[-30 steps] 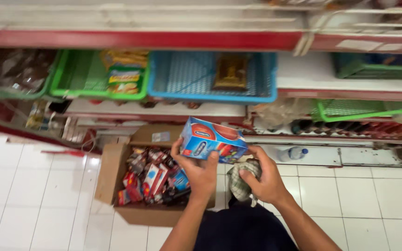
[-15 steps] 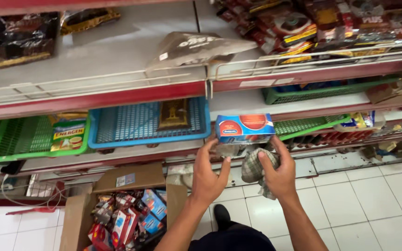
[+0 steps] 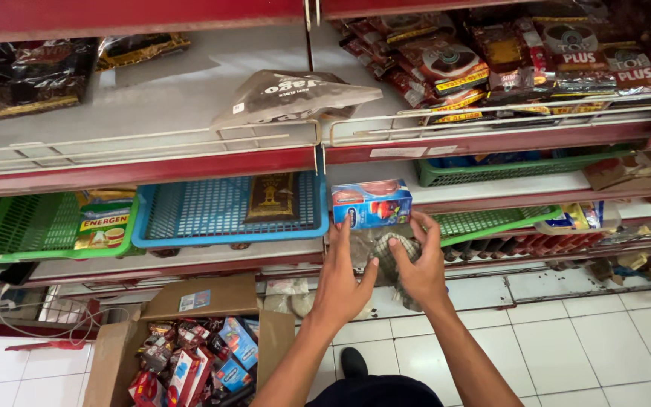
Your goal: The person takes Dettol floor cleaner sachets and small boxes from a cardboard box, wipes them with a cloth, scans them with a handheld barcode scanner, and places them on store shelves. The person repeats this process for multiple items.
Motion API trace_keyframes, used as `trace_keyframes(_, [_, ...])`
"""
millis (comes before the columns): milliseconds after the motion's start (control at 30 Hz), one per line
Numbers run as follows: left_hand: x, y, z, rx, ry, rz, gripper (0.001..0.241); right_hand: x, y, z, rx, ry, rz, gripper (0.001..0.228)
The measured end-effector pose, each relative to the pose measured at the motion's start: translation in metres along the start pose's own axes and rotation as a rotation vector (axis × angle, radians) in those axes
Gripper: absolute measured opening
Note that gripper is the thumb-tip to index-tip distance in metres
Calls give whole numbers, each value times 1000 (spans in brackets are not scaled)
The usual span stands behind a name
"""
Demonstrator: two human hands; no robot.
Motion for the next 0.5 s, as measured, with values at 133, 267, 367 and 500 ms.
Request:
trace_keyframes(133, [2, -1, 2, 29, 13, 4, 88, -1, -2, 2, -40, -3, 12, 48])
trace_keyframes(267, [-2, -6, 2, -12, 40, -7, 87, 1, -13, 4, -159, -54, -101, 37])
trace_keyframes(367, [-6, -12, 8, 12, 52, 24, 89, 5, -6, 1, -250, -18, -82, 33])
trace_keyframes(500, [-6, -19, 20, 58, 80, 73, 89, 7, 6, -3, -279, -11, -33, 35])
Point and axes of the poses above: each hand's wrist, its own x-axis towards the middle knuckle, its own z-axis out of the palm, y = z × x, the point moved 5 cm from there along x, towards the middle knuckle, and after that the axes turned 12 degrees about x, right-handed, at the moved point
